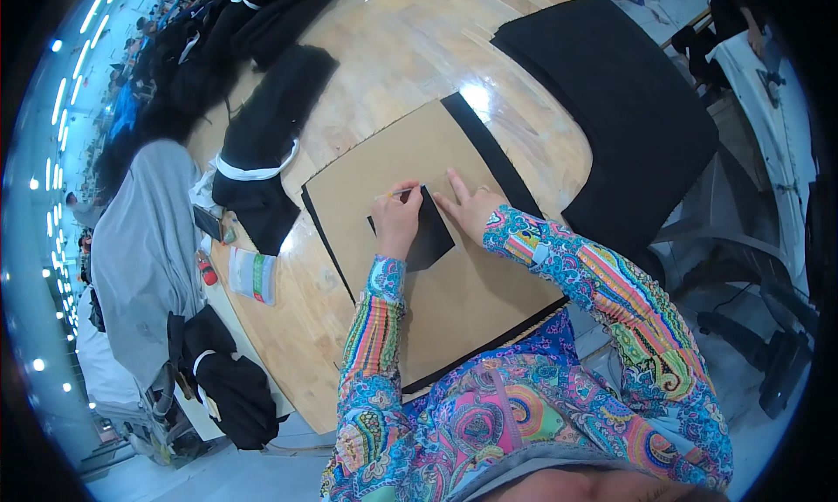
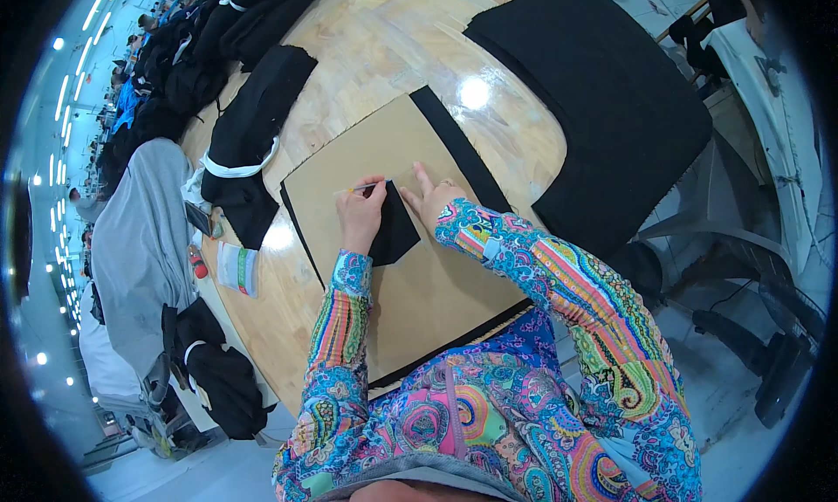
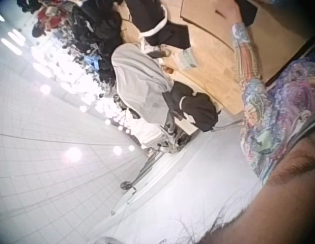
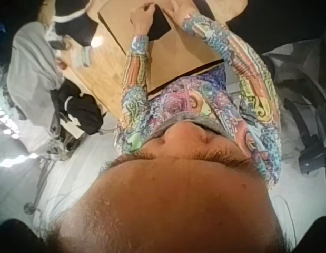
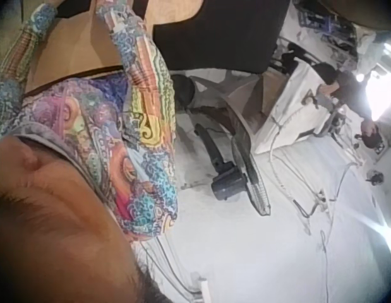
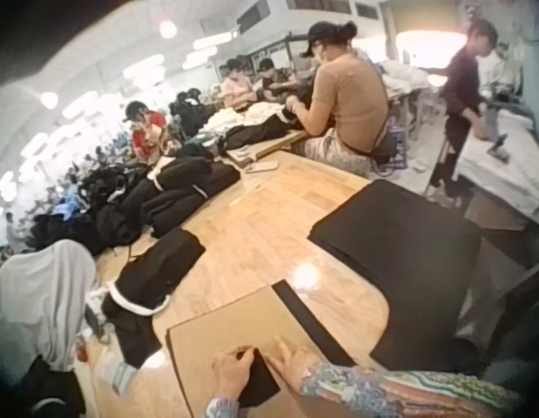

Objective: The person uses a cardboard template and a pencil to trace shapes onto black fabric layers. They repeatedly position the template, trace the outline, and then lift the template to reveal the marked fabric. The person handles the fabric and template throughout the process.

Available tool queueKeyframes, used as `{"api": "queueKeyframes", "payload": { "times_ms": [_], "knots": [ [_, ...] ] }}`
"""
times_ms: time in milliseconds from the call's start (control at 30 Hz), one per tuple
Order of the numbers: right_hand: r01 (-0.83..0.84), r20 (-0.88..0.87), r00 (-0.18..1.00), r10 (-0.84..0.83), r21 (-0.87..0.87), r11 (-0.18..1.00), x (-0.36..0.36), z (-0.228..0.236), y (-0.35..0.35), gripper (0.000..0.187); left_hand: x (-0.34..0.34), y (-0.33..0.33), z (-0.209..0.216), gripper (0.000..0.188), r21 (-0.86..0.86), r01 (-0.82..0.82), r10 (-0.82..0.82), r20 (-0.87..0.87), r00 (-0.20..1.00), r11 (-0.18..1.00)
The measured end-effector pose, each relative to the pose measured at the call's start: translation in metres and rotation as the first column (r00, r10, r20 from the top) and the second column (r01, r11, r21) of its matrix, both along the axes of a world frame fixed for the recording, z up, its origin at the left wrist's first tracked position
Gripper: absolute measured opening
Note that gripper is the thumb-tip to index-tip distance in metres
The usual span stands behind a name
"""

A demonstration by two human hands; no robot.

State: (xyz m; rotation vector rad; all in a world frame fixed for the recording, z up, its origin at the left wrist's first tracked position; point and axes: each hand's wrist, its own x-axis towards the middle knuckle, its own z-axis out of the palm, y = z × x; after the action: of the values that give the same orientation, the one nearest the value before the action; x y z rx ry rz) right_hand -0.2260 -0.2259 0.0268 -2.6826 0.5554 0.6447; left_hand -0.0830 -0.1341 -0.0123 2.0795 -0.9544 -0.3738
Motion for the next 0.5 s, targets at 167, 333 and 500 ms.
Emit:
{"api": "queueKeyframes", "payload": {
  "times_ms": [167,333,500],
  "knots": [
    [-0.073,-0.025,0.997,0.072,-0.061,0.995,0.0,-0.005,-0.003,0.102,0.006,0.016,-0.003,0.013,-0.182,-0.15,0.109,-0.22,0.969,0.972],
    [-0.117,-0.05,0.992,0.113,-0.079,0.99,-0.002,-0.001,-0.004,0.127,0.035,0.056,0.007,0.011,-0.211,-0.294,0.197,-0.384,0.902,0.932],
    [-0.114,-0.047,0.993,0.112,-0.048,0.992,-0.001,-0.002,-0.005,0.131,0.048,0.076,-0.003,0.012,-0.175,-0.294,0.228,-0.319,0.92,0.94]
  ]
}}
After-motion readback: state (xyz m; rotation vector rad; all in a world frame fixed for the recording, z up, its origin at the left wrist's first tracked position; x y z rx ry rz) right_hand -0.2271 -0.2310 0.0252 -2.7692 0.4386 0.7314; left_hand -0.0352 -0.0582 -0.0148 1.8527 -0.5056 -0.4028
